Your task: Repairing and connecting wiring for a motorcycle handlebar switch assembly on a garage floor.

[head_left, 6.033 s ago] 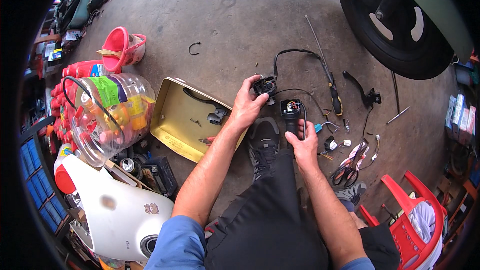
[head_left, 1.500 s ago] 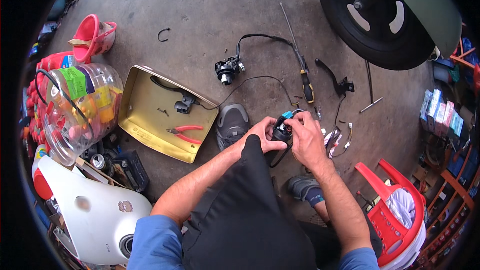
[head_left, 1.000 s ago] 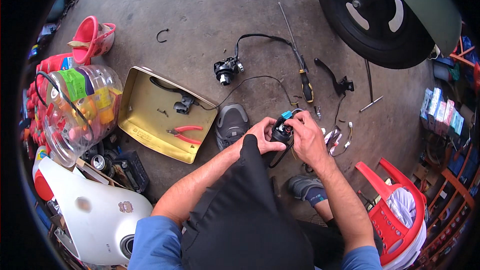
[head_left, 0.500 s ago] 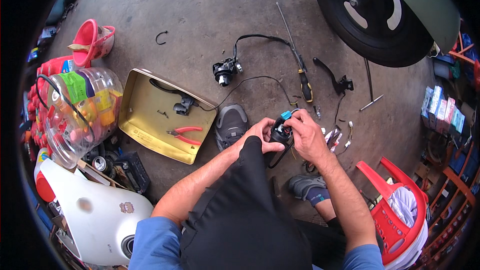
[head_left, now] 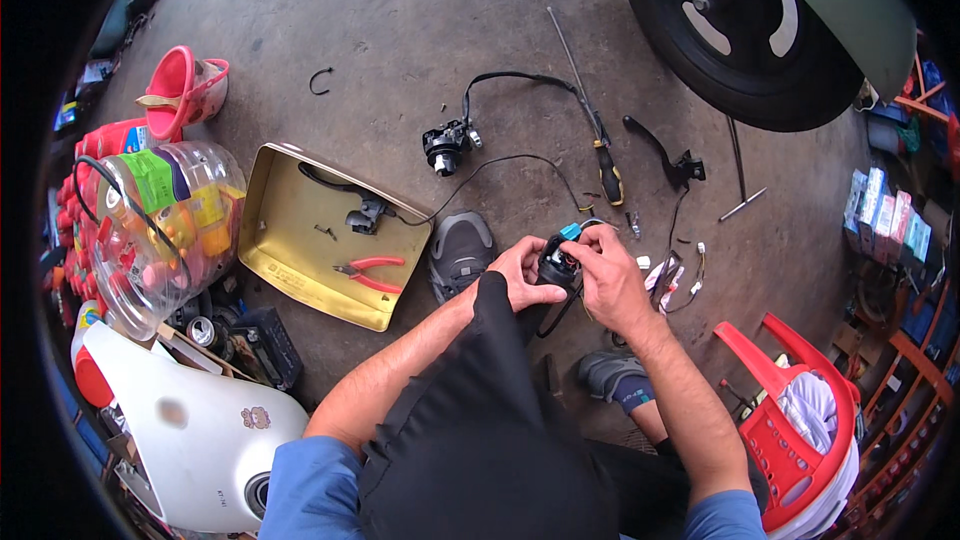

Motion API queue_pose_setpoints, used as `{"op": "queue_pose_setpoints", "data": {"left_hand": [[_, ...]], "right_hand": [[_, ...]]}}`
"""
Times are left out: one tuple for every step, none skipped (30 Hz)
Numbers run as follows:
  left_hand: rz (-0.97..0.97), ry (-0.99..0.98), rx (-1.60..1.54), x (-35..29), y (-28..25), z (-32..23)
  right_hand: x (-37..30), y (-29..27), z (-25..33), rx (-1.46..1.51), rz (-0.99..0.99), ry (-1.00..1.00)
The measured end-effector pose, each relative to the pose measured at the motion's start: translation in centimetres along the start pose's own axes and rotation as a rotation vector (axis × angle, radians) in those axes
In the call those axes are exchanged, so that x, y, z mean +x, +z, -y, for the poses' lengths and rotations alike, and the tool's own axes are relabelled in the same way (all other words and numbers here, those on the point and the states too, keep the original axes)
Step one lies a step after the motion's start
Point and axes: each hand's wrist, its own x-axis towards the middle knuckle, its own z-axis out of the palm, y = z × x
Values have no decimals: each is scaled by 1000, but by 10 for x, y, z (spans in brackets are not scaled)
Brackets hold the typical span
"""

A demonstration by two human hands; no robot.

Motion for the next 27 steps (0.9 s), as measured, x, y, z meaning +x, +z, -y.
{"op": "queue_pose_setpoints", "data": {"left_hand": [[-10,-1,14,0,0,-2],[-10,-1,14,0,0,0],[-13,-4,10,0,0,4],[-15,-6,6,1,-1,6],[-15,-6,7,1,0,7],[-13,-1,7,1,0,8],[-12,4,7,1,0,8],[-12,4,7,1,0,7],[-16,4,19,1,1,6],[-19,4,32,0,1,4],[-18,4,32,-1,1,2],[-13,-5,26,-1,2,1],[-8,-13,21,-1,2,0],[-11,-13,21,-1,1,1],[-12,-14,50,-1,0,4],[-13,-15,78,-1,-1,5],[-12,-15,78,-1,-1,5],[-7,-17,64,-1,0,3],[-3,-19,51,-1,0,2],[-3,-19,52,-2,1,1],[-7,-20,52,-2,1,-1],[-12,-21,52,-2,1,-2],[-11,-20,52,-3,1,-2],[-5,-24,43,-3,1,-3],[2,-28,33,-3,1,-4],[2,-27,34,-3,1,-3],[9,-23,23,-2,1,-1]], "right_hand": [[0,0,0,1,0,1],[1,1,1,-11,-4,2],[1,1,2,-22,-8,3],[1,0,3,-22,-7,3],[2,0,3,-33,-4,1],[3,0,3,-44,0,0],[3,0,4,-44,0,-1],[4,-1,4,-44,-1,-1],[4,-1,4,-44,-1,-3],[4,0,4,-44,-1,-2],[4,0,3,-37,1,-3],[3,0,2,-29,2,-2],[3,-1,1,-30,2,-1],[3,-1,1,-23,0,-9],[3,-1,1,-16,-2,-17],[3,-1,2,-15,-1,-18],[3,-1,1,-6,5,-12],[3,-2,1,4,12,-6],[3,-2,1,3,11,-5],[3,-1,0,12,11,-7],[3,-1,0,22,12,-10],[3,-2,0,22,11,-10],[3,-3,0,39,11,-14],[3,-4,0,55,11,-17],[2,-5,0,54,10,-17],[2,-4,-1,56,11,-25],[1,-4,-1,58,11,-33]]}}
